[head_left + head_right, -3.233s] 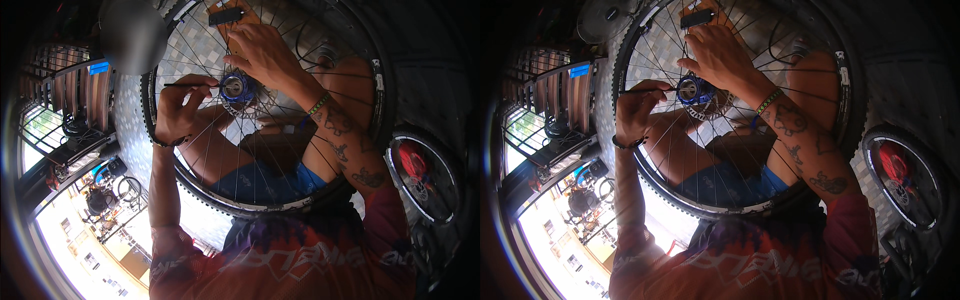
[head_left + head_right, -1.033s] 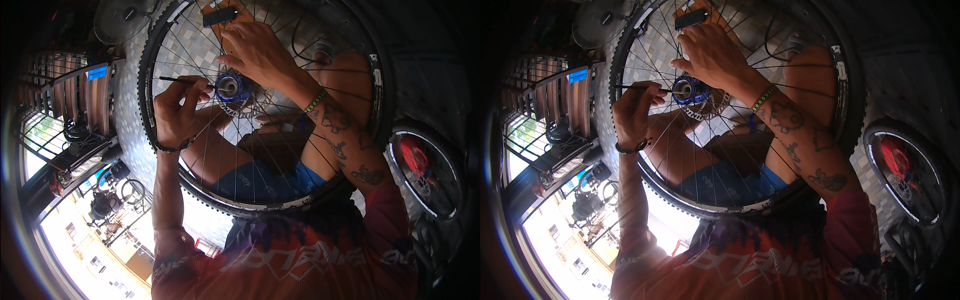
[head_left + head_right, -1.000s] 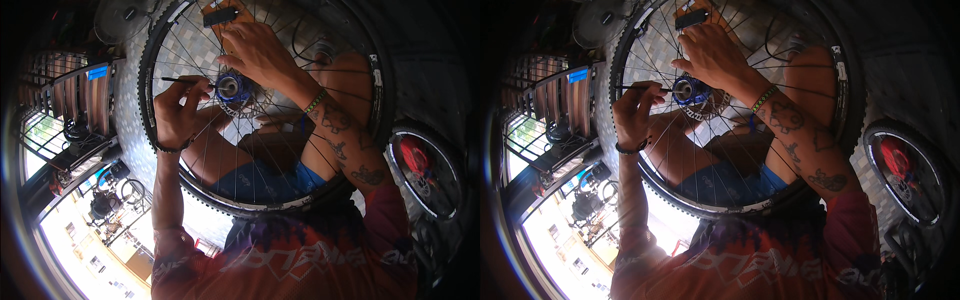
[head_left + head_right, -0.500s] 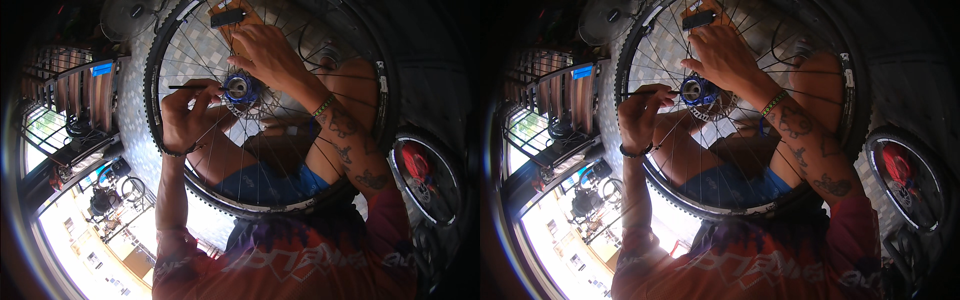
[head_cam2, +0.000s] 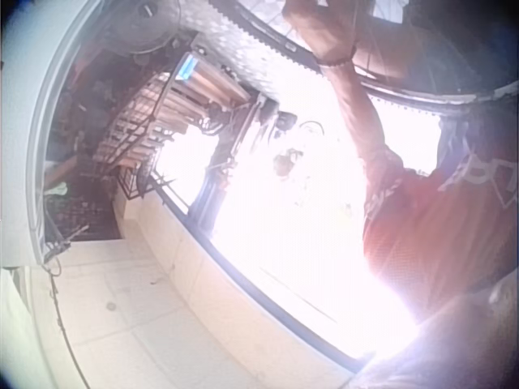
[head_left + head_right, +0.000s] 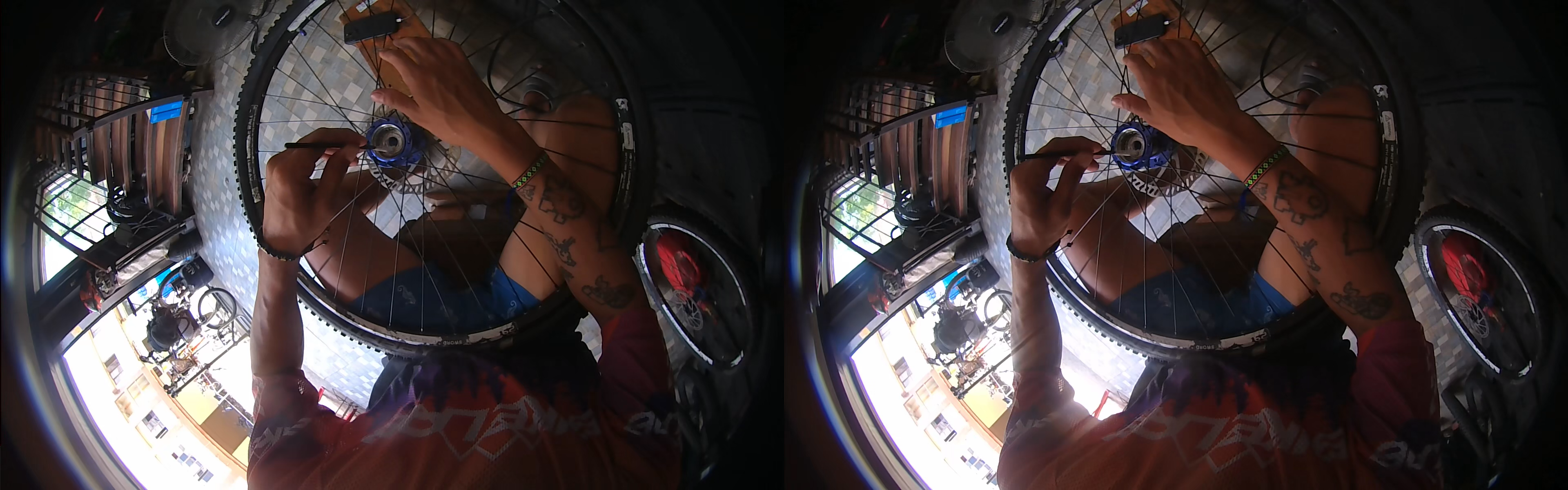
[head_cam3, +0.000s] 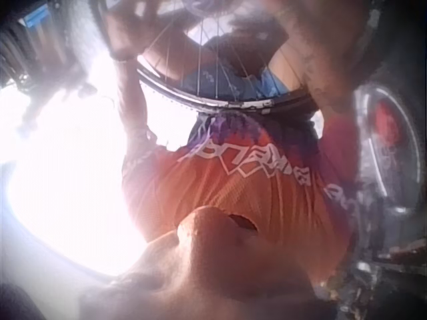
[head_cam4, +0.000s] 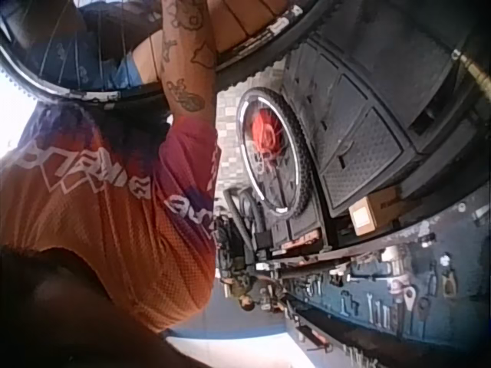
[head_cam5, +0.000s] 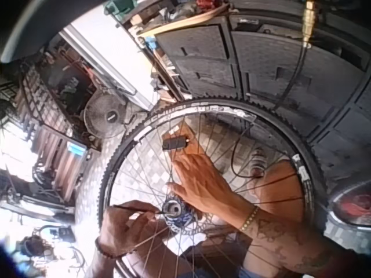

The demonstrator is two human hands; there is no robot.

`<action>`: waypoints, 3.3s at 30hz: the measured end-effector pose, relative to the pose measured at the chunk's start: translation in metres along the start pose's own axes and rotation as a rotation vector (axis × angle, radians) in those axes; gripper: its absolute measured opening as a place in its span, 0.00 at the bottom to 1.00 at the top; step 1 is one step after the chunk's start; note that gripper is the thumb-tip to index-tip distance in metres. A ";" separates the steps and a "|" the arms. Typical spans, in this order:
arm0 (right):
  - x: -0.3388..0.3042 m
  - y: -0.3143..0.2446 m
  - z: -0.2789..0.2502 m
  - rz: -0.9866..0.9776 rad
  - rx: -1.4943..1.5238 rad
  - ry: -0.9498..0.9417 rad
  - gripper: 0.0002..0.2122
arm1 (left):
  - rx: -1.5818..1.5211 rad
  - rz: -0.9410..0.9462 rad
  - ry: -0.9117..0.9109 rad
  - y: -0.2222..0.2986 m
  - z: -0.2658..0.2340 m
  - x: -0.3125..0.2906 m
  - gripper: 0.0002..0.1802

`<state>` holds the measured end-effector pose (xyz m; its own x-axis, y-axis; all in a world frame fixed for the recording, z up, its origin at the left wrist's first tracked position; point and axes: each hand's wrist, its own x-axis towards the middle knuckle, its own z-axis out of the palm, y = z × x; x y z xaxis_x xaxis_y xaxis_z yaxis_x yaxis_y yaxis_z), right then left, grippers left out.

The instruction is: The person sits on the floor and works on a bicycle wheel hub. They use a small brush to apply lubricant to the hub, then insert a metal axle and a black plastic cap. They also apply lubricant to a small metal ring before placing it on the hub.

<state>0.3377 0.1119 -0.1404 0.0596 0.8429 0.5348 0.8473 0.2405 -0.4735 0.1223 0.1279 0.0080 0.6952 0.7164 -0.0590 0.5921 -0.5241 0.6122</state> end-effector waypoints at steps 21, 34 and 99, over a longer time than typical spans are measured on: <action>-0.001 -0.001 0.000 0.005 0.022 0.014 0.27 | -0.116 -0.008 -0.051 -0.001 0.004 0.005 0.11; -0.001 0.001 0.002 -0.004 0.022 0.020 0.28 | -0.034 -0.017 0.015 0.000 0.001 0.010 0.10; 0.008 0.001 -0.011 0.052 0.142 -0.012 0.26 | -0.038 -0.007 0.087 0.005 -0.006 0.010 0.11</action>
<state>0.3446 0.1130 -0.1287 0.0944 0.8618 0.4984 0.7599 0.2610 -0.5953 0.1295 0.1349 0.0156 0.6519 0.7583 0.0038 0.5800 -0.5018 0.6417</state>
